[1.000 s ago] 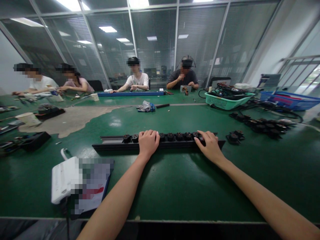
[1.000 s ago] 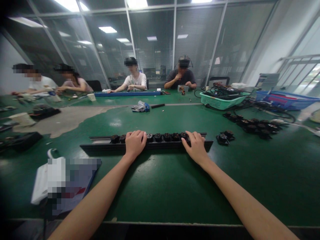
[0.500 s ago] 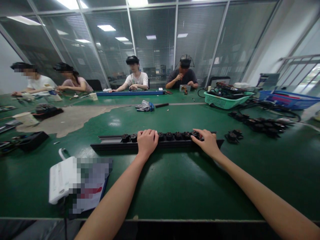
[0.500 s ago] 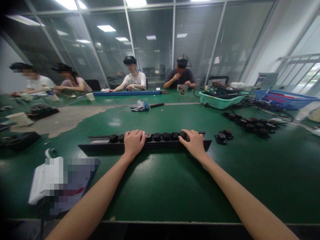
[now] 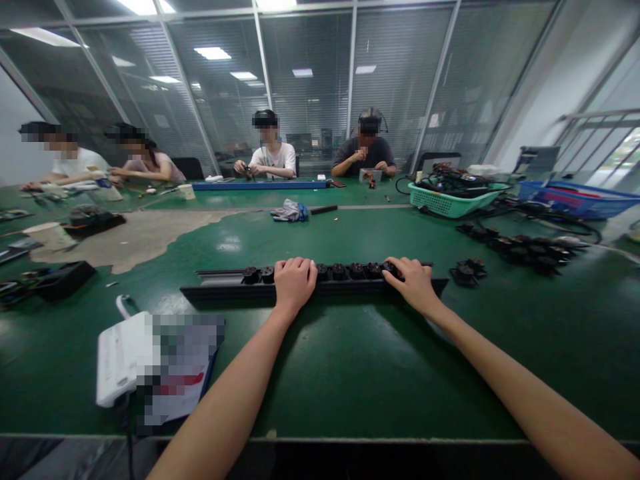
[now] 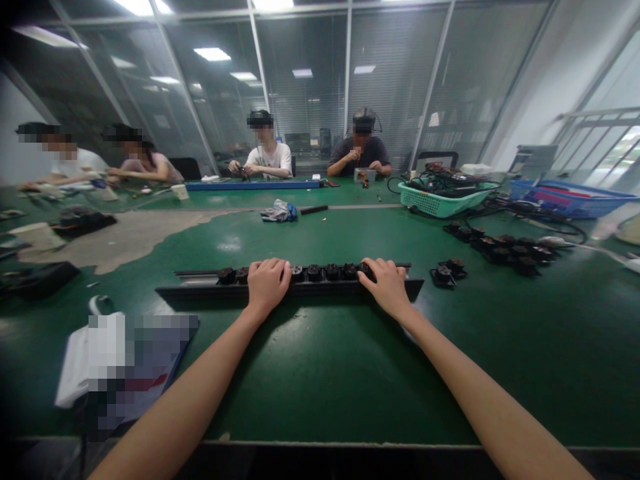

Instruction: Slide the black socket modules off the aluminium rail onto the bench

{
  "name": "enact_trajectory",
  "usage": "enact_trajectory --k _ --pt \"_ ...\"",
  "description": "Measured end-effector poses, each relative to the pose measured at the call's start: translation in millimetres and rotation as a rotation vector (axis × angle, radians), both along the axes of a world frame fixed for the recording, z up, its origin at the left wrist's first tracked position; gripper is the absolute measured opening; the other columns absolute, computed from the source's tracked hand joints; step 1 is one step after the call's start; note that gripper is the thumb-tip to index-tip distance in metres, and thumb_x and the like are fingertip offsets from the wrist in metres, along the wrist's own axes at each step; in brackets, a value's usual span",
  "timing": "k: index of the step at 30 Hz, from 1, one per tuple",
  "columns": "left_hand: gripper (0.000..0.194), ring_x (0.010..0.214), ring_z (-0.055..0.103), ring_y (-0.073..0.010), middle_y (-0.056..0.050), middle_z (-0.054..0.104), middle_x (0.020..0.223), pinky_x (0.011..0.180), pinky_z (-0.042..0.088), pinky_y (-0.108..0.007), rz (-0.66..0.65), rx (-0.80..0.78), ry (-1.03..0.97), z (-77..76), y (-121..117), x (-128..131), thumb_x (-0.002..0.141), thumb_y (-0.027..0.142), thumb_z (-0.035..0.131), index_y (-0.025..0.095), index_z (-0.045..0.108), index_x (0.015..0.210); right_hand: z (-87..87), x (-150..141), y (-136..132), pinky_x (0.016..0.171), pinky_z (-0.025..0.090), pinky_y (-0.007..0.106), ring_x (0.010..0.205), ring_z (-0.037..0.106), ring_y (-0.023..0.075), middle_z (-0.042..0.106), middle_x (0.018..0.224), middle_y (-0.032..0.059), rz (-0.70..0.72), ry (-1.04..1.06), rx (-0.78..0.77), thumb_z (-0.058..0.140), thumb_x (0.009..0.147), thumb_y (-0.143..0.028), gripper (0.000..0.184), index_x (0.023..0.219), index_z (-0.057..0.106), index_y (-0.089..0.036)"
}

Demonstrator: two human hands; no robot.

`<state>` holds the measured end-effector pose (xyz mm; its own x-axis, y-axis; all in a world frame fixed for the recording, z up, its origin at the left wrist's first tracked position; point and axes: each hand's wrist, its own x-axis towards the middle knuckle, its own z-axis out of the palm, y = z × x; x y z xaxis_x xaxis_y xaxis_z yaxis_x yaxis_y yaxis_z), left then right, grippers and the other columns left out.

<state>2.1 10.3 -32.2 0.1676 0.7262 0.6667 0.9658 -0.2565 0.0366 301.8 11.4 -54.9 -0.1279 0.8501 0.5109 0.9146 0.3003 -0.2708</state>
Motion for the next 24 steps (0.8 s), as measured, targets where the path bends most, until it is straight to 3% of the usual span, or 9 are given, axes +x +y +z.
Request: enact_trajectory --k 24 --pt "0.038 0.089 0.063 -0.0248 -0.009 0.073 0.090 0.085 0.036 -0.042 -0.011 -0.021 -0.029 1.0 -0.4 -0.2 0.102 0.032 0.037 0.021 0.067 0.083 -3.3 3.7 1.6 0.085 0.037 0.044 0.095 0.051 0.0292 0.065 0.102 0.0110 -0.014 0.076 0.018 0.044 0.093 -0.046 0.039 0.116 0.065 -0.023"
